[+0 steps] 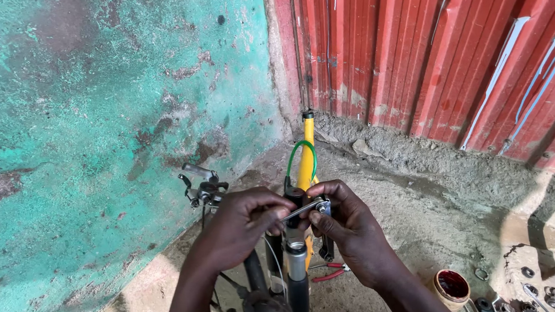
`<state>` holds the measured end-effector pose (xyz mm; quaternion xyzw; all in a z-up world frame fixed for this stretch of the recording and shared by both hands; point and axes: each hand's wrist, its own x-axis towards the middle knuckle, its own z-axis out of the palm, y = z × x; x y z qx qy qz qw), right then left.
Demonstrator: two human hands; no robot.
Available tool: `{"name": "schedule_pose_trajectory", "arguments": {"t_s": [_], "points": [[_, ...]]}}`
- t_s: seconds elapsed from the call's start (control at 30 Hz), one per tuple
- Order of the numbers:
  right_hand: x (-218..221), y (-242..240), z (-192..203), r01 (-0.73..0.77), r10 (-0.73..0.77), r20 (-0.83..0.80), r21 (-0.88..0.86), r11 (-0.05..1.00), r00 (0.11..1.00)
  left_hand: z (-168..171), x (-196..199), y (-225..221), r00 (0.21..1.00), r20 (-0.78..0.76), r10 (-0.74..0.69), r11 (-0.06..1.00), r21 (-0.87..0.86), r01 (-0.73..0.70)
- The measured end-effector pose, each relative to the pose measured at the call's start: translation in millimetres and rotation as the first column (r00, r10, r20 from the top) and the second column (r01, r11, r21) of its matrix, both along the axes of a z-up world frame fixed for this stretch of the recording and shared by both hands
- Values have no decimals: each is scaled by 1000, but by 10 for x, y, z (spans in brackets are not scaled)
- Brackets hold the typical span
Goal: Adjusting and tightening the bicycle stem and handlebar bolts using a multi-tool
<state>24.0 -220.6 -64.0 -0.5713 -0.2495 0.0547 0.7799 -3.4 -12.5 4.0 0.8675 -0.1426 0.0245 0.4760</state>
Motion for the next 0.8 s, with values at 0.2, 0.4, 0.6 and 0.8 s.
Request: {"name": "schedule_pose_trajectory", "arguments": {"t_s": [0.2, 0.4, 0.6, 0.8], "points": [[16, -27, -2, 8, -3, -76, 66, 998, 997, -56, 1, -148, 1000, -25, -15, 998, -64, 13], [-51, -79, 176, -65, 100, -109, 291, 955, 989, -19, -21, -223, 996, -85, -13, 993, -122, 3], [-73, 14, 183, -162, 254, -74, 593, 789, 964, 27, -56, -303, 998, -57, 21, 997, -73, -25], [42, -116, 207, -88, 70, 58, 441, 893, 996, -123, 31, -287, 999, -43, 23, 972, -233, -32]]}}
